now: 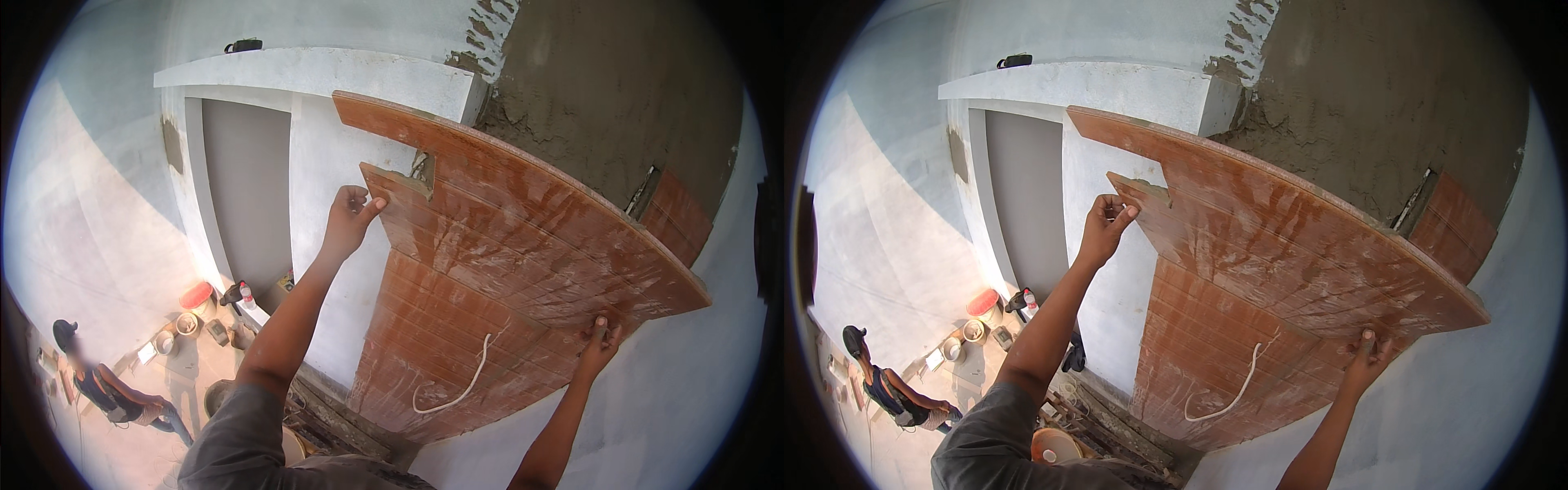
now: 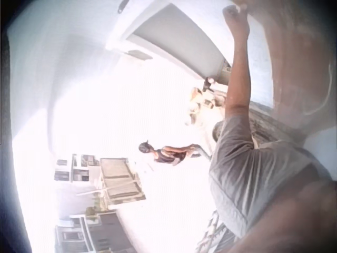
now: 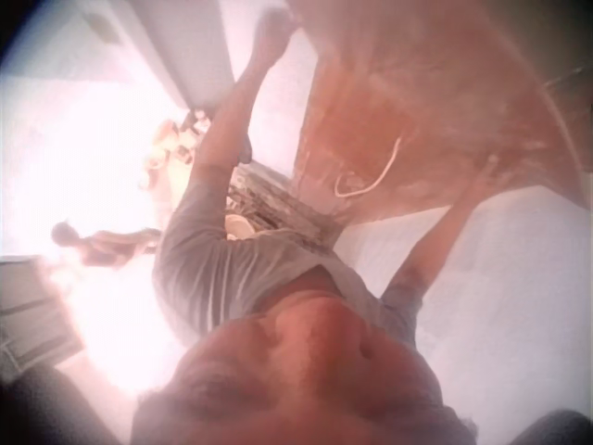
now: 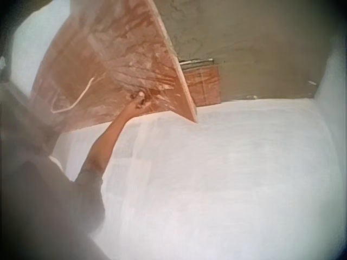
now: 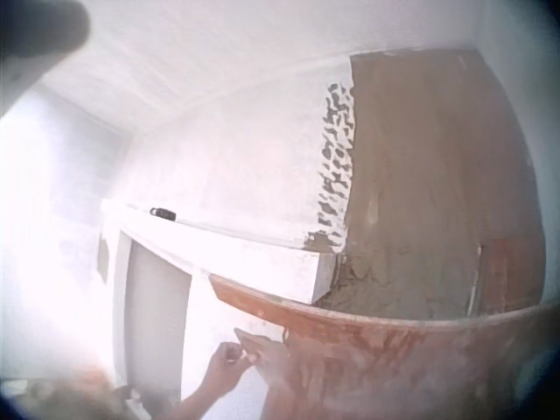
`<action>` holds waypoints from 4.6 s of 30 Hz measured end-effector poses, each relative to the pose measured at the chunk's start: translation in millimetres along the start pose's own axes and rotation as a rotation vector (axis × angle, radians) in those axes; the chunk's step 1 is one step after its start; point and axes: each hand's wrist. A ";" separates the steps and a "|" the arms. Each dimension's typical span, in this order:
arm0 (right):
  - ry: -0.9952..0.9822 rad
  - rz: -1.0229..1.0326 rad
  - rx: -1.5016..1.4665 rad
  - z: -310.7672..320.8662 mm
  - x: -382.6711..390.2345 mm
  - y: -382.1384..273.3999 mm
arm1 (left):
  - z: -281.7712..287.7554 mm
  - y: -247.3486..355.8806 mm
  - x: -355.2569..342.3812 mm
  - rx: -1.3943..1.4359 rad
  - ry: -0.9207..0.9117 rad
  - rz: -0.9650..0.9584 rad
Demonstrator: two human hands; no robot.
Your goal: The person applies mortar to a large terracotta tile using a trowel, positions the tile on a curved wall section, and taps it into place with a rubber mallet. The person repeats this process for additional tiles, ensuring alignment and adhesion.
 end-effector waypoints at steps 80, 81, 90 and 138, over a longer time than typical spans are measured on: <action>0.065 -0.345 0.003 88.3 -48.3 -7.2 | -149.5 54.3 28.4 0.591 0.121 0.350; 0.062 -0.338 0.005 87.9 -47.2 -12.9 | -148.9 57.7 29.1 0.605 0.111 0.373; 0.038 -0.322 0.018 102.4 -56.5 -8.0 | -154.6 40.2 26.6 0.587 0.152 0.311; 0.043 -0.295 -0.176 79.4 -58.1 6.8 | -130.1 28.0 7.4 0.846 0.022 0.218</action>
Point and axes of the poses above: each hand's wrist, its own x-axis away from the middle knuckle, its own z-axis out of the back of the hand, y = z × x, and after that the axes turned 13 degrees about x, right-handed
